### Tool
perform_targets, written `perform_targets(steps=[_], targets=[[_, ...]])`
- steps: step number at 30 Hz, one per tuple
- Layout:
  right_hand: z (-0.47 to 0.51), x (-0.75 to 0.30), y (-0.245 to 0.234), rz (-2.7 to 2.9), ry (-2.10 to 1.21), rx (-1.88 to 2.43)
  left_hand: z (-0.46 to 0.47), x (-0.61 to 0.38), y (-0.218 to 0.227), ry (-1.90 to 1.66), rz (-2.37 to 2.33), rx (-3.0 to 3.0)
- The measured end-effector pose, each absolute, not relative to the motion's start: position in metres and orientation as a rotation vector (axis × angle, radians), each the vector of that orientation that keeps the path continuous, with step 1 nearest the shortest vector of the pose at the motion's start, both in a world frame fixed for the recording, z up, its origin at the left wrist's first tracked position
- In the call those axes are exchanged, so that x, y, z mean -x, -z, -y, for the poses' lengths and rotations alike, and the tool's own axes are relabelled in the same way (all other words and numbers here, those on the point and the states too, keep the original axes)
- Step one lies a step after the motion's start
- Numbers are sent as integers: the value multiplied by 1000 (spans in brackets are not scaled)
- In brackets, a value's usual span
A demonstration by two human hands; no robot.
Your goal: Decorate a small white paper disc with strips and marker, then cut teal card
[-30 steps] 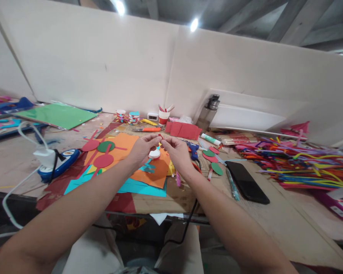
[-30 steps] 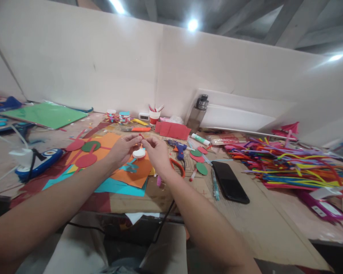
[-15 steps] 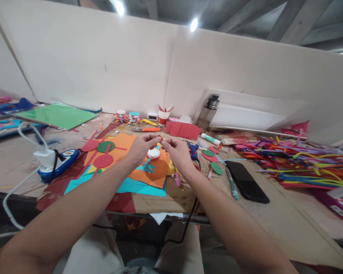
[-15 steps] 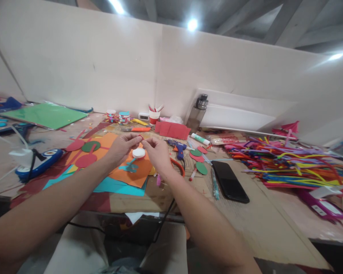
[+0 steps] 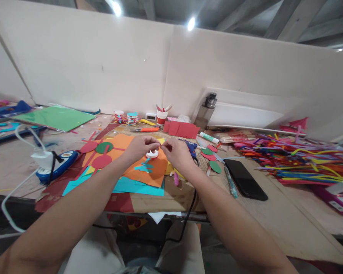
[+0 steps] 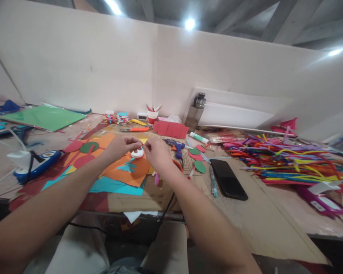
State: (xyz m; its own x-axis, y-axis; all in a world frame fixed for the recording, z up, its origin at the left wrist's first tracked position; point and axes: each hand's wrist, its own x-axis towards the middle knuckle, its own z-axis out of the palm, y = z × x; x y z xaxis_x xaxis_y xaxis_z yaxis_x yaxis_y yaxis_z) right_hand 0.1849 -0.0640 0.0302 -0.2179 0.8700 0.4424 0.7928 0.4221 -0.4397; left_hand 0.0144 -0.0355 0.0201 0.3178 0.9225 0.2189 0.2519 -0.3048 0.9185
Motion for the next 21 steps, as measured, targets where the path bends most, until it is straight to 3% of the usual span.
perform_targets(steps=[21], targets=[[60, -187, -22, 1755, -541, 1277, 40, -19, -19, -1323, -1024, -1662]])
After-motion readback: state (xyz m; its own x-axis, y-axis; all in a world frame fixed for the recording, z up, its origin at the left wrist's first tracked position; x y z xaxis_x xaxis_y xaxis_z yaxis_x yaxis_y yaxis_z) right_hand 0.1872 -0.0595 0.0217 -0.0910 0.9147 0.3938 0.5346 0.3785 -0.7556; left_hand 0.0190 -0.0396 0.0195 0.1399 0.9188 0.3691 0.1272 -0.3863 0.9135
